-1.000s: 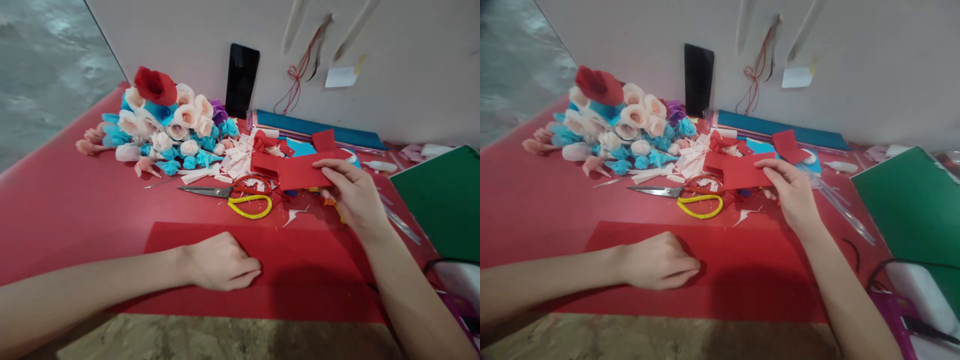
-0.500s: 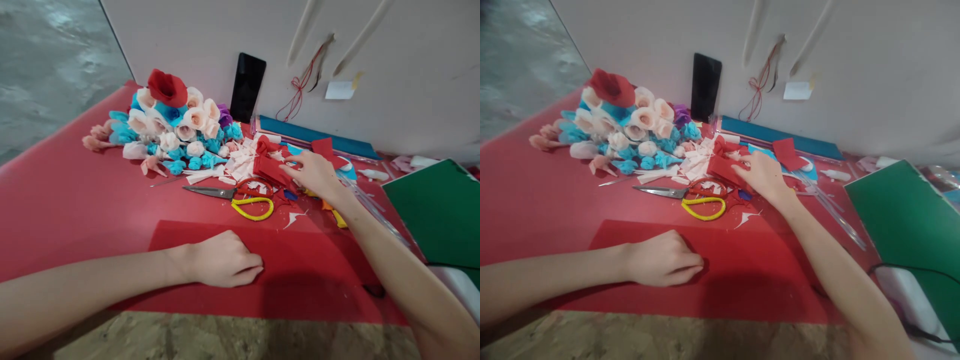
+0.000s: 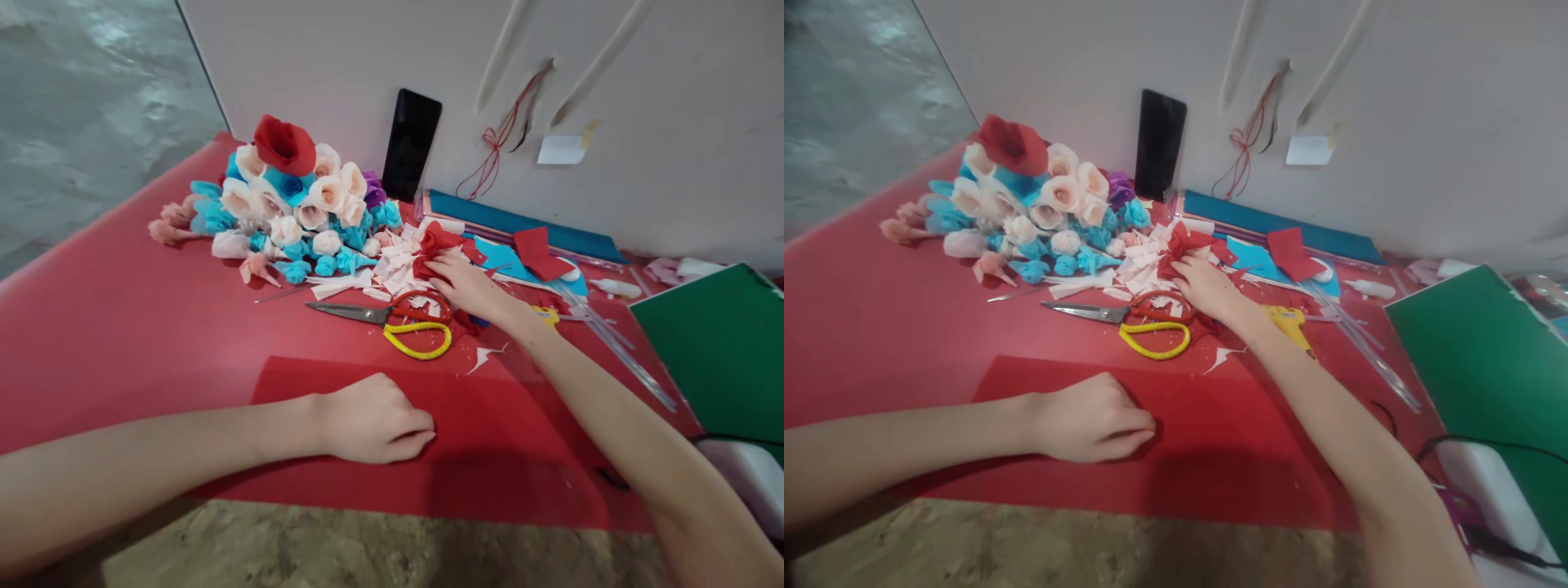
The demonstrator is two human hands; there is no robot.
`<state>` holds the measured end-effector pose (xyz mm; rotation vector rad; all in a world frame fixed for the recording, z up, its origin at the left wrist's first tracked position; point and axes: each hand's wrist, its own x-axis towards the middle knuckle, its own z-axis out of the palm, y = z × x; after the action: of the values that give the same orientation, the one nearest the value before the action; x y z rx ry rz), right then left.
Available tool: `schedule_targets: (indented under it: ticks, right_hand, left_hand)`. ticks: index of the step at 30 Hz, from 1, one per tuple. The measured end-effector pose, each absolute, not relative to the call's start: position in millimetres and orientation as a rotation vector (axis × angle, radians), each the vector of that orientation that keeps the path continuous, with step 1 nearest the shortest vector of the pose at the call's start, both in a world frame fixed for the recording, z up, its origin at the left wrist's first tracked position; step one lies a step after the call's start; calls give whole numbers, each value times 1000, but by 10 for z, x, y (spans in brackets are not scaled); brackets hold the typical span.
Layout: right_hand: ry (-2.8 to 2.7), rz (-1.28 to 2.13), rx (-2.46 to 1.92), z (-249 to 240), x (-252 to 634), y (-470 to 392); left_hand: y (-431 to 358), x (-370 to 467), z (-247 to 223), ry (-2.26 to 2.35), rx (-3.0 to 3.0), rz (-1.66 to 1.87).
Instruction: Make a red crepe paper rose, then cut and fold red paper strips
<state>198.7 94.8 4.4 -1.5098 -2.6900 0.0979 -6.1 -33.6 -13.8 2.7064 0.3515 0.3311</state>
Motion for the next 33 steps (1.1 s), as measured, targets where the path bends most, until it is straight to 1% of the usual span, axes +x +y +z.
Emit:
schedule_targets:
  ticks: [8,12,17,20,24,28,31,33]
  right_hand:
    - [-2630,124,-1557,58,1966,992]
    - [-2559,133,-1499,188,1958,880]
    - [-2408,62,-1447,438,1961,323]
    - [-2433,105,-1449,471,2060,-129]
    - [-2618,127,-1480,358,2338,-691]
    - [-2803,127,-1501,234,2651,-1120]
    - [-2815,40,-1523,146,2889,-1296]
    - [-2775,-62,-1520,97,3051,-1345]
  left_hand:
    - [-329,-62,-117,351,2707,300]
    - [-320,-63,-134,354,2712,285]
    - [-332,-56,-137,331,2707,292]
    - [-402,-51,-65,374,2730,273]
    - [-598,-68,43,563,2865,90]
    - [-749,-68,78,607,2977,-80]
    - [-737,-38,102,644,2999,-207]
    - [-677,-43,143,657,2972,-220]
